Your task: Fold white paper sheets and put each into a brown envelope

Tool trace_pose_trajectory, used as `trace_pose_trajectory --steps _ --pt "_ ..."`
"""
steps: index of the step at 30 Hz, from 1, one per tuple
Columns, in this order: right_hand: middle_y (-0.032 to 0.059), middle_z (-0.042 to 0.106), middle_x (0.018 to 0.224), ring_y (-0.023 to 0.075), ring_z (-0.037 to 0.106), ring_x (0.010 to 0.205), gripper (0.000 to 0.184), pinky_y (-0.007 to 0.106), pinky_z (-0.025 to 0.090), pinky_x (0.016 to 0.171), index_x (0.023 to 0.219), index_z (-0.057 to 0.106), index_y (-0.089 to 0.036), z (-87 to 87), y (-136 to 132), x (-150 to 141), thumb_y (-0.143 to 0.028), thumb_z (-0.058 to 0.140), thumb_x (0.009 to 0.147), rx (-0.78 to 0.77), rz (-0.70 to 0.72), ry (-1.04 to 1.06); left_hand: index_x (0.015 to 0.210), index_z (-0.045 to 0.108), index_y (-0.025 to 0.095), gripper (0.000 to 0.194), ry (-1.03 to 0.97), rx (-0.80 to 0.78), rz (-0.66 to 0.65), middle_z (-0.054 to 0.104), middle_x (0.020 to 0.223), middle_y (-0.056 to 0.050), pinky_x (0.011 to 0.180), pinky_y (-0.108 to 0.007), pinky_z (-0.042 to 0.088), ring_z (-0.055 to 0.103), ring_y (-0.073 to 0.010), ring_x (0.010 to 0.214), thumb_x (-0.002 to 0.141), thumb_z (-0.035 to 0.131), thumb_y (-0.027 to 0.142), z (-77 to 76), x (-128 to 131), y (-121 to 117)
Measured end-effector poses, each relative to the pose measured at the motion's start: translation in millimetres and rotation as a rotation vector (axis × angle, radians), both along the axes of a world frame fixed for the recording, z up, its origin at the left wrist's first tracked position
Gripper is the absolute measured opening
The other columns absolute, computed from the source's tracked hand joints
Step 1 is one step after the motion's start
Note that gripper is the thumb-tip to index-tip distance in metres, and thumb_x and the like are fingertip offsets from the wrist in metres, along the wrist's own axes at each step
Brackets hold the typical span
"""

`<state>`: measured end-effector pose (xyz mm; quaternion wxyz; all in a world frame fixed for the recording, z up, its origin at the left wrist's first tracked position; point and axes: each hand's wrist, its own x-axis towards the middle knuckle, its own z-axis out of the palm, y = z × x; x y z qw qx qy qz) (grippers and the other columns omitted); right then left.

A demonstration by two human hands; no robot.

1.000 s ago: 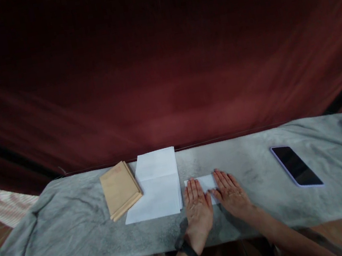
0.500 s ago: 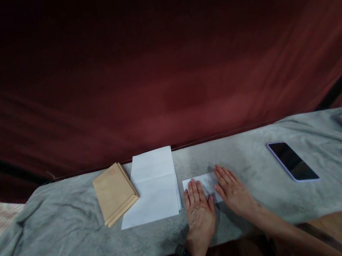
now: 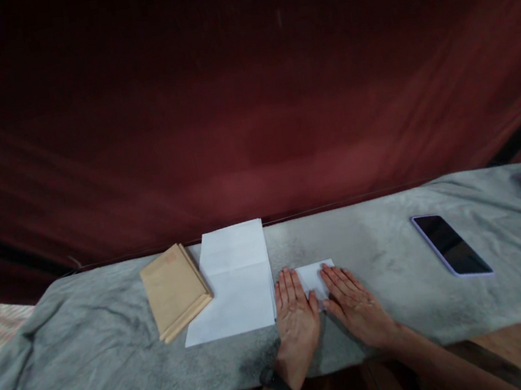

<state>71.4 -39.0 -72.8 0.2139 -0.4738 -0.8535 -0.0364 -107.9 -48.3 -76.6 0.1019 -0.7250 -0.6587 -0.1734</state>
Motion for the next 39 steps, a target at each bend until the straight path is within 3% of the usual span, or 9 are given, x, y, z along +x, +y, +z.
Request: trace_pose_trajectory --steps 9,12,17,24,27,32,39 --pt "0.0084 0.034 0.163 0.0253 0.038 0.148 0.064 0.047 0.033 0.122 0.163 0.017 -0.023 -9.8 17 30 -0.045 0.036 0.106 -0.041 -0.038 -0.043 0.154 0.032 -0.001 0.081 -0.022 -0.01 -0.006 0.039 0.157 -0.026 0.118 -0.051 0.038 0.036 -0.0352 0.148 0.098 0.046 0.057 7.6 1 -2" --pt "0.0071 0.036 0.163 0.0252 0.039 0.147 0.061 0.049 0.034 0.121 0.162 0.019 -0.026 -12.5 23 41 -0.045 0.033 0.106 -0.069 -0.041 -0.044 0.154 0.034 0.004 0.083 -0.024 -0.005 -0.015 0.036 0.159 -0.026 0.117 -0.052 0.038 0.035 -0.0361 0.148 0.095 0.049 0.061 10.6 2 -3" --pt "0.0122 0.039 0.161 0.0251 0.038 0.148 0.058 0.049 0.036 0.119 0.161 0.023 -0.019 -7.4 25 32 -0.037 0.031 0.106 -0.069 -0.088 0.025 0.155 0.037 0.012 0.082 -0.02 -0.009 -0.013 0.033 0.161 -0.024 0.116 -0.053 0.039 0.037 -0.0378 0.147 0.092 0.055 0.062 15.3 3 -4" --pt "0.0098 0.04 0.16 0.0232 0.035 0.149 0.052 0.047 0.033 0.122 0.156 0.037 -0.018 3.5 19 5 -0.031 0.036 0.106 -0.076 0.055 0.008 0.153 0.041 0.012 0.073 -0.035 -0.036 -0.01 0.035 0.161 -0.021 0.118 -0.053 0.035 0.035 -0.0353 0.148 0.094 0.054 0.054 14.4 4 -3" --pt "0.009 0.047 0.157 0.0236 0.04 0.146 0.05 0.049 0.036 0.12 0.153 0.043 -0.02 7.4 31 9 -0.034 0.038 0.106 -0.143 0.057 0.021 0.153 0.04 0.011 0.072 -0.034 -0.038 -0.007 0.033 0.162 -0.022 0.119 -0.054 0.033 0.034 -0.0361 0.149 0.095 0.053 0.051 14.1 5 -3" --pt "0.01 0.061 0.141 0.0225 0.055 0.131 0.045 0.05 0.04 0.118 0.145 0.054 -0.023 16.4 57 5 -0.023 0.04 0.102 -0.19 0.08 0.102 0.154 0.038 0.01 0.074 -0.035 -0.052 -0.001 0.03 0.163 -0.022 0.12 -0.054 0.031 0.031 -0.037 0.15 0.093 0.055 0.049 14.8 6 -4" --pt "0.01 0.066 0.127 0.0219 0.062 0.118 0.042 0.042 0.046 0.11 0.135 0.061 -0.019 26.0 71 0 -0.016 0.048 0.096 -0.241 0.088 0.082 0.152 0.036 0.0 0.08 -0.017 -0.057 0.022 0.035 0.159 -0.027 0.12 -0.052 0.031 0.033 -0.0361 0.149 0.093 0.052 0.052 11.8 8 -2"
